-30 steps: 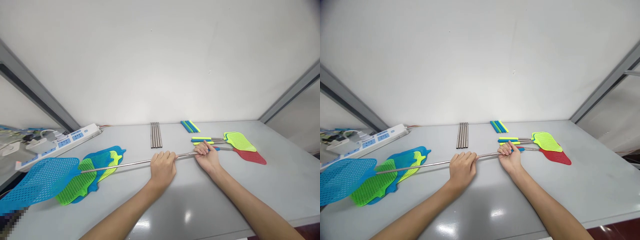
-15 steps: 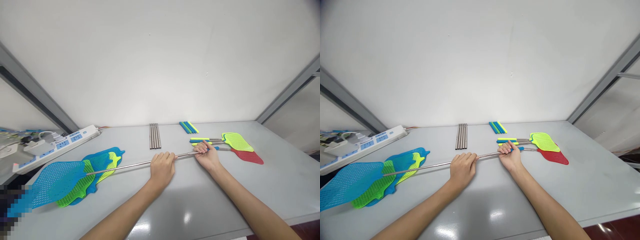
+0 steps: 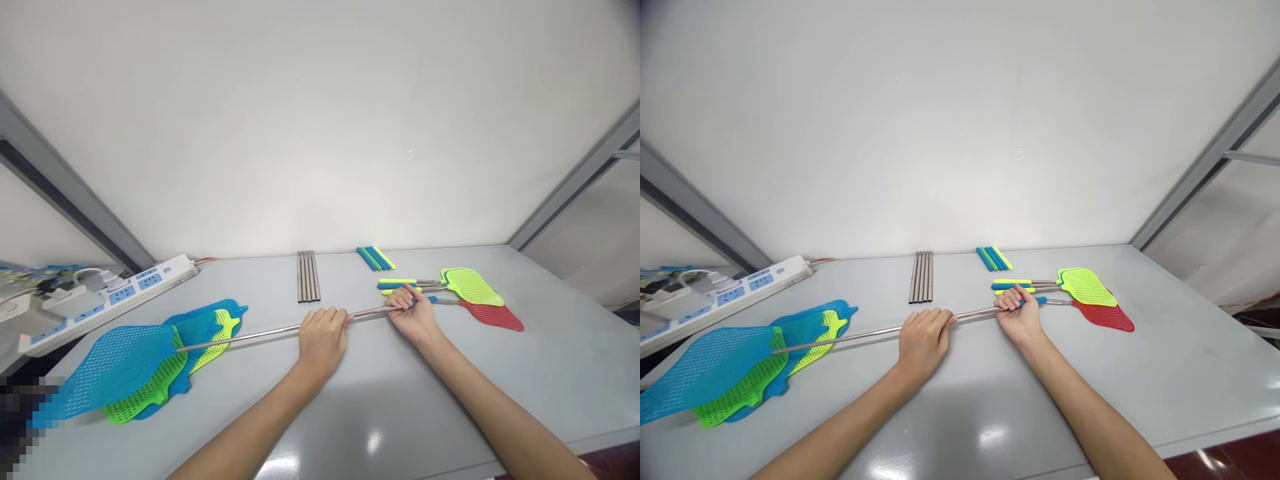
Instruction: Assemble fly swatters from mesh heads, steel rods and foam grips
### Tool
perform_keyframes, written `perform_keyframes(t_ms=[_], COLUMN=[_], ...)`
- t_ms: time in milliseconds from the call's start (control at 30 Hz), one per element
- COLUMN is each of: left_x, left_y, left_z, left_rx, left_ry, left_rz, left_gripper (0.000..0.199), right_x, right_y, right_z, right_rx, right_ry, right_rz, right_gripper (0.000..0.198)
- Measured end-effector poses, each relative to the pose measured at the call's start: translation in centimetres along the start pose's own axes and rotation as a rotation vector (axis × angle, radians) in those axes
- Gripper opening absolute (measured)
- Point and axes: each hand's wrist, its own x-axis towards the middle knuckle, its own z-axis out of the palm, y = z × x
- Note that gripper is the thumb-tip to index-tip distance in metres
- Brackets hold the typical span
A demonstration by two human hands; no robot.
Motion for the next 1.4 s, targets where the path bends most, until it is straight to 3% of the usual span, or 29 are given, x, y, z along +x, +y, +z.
perform_keyframes(t_ms=[233, 700, 1000, 1400], left_x=[0.07, 0.04, 0.06, 0.07], left_y=[-0.03, 0.05, 0.00, -0.01], left_z=[0.10, -0.08, 0.24, 0.09], left_rx=[-0.002, -0.007, -0.009, -0.007], left_ry=[-0.005, -0.031, -0.031, -0.037], left_rz=[-0.004, -0.015, -0.014, -0.024], left_gripper=[0.025, 0.025, 0.026, 0.027], right_x=[0.04, -0.02, 0.04, -0.06], right_y=[-0.04, -0.04, -0.13, -0.13], right_z=[-0.01, 0.17, -0.11, 0.21], right_rx=[-0.043, 0.113, 0.015, 0.072], right_ry=[-0.006, 0.067, 0.034, 0.049], right_rz=[-0.015, 0.034, 0.010, 0.031], right_gripper=[0.034, 0.031, 0.032, 0.031])
